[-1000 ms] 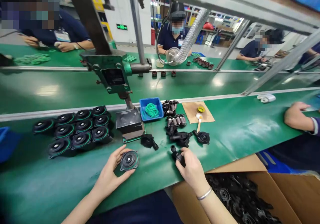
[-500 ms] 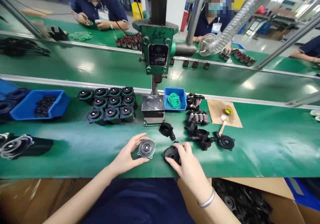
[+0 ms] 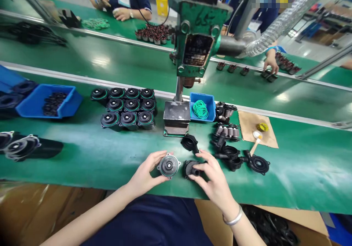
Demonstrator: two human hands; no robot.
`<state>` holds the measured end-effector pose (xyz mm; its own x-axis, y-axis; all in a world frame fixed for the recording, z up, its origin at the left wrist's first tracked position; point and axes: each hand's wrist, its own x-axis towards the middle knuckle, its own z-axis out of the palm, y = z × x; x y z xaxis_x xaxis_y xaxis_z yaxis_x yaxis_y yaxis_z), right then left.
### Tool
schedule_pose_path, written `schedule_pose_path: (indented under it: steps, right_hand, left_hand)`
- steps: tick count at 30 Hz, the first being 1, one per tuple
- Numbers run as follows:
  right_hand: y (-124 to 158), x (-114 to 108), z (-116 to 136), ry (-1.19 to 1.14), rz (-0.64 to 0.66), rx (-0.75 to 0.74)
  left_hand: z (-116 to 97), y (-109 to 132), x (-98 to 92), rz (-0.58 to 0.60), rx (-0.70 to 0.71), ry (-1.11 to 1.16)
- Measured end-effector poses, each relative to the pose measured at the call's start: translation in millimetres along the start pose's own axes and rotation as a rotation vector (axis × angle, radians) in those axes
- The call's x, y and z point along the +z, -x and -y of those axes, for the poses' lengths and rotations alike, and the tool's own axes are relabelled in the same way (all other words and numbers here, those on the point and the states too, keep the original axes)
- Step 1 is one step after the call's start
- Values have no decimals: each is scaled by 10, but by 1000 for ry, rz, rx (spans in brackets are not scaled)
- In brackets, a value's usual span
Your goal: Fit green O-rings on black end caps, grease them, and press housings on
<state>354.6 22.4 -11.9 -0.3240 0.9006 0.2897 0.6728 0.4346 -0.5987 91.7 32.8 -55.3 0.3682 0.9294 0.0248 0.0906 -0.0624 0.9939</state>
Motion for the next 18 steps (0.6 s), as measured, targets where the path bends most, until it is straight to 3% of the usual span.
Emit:
schedule_pose_path:
  steps: [5,10,14,18]
  right_hand:
    - [-254,-72,265,-154,-97,134]
    - [-441,168,546,-83,-34,-52]
    - [-466,258,584,-17,31,-160]
    - [-462,261,606,17,22,-175]
  left_hand:
    - [45,61,29,-31,121,-135]
    - [24,60,13,-46,171,-184]
    - [18,51,3,-44,198,-188]
    - [12,49,-3,-32,173,-187]
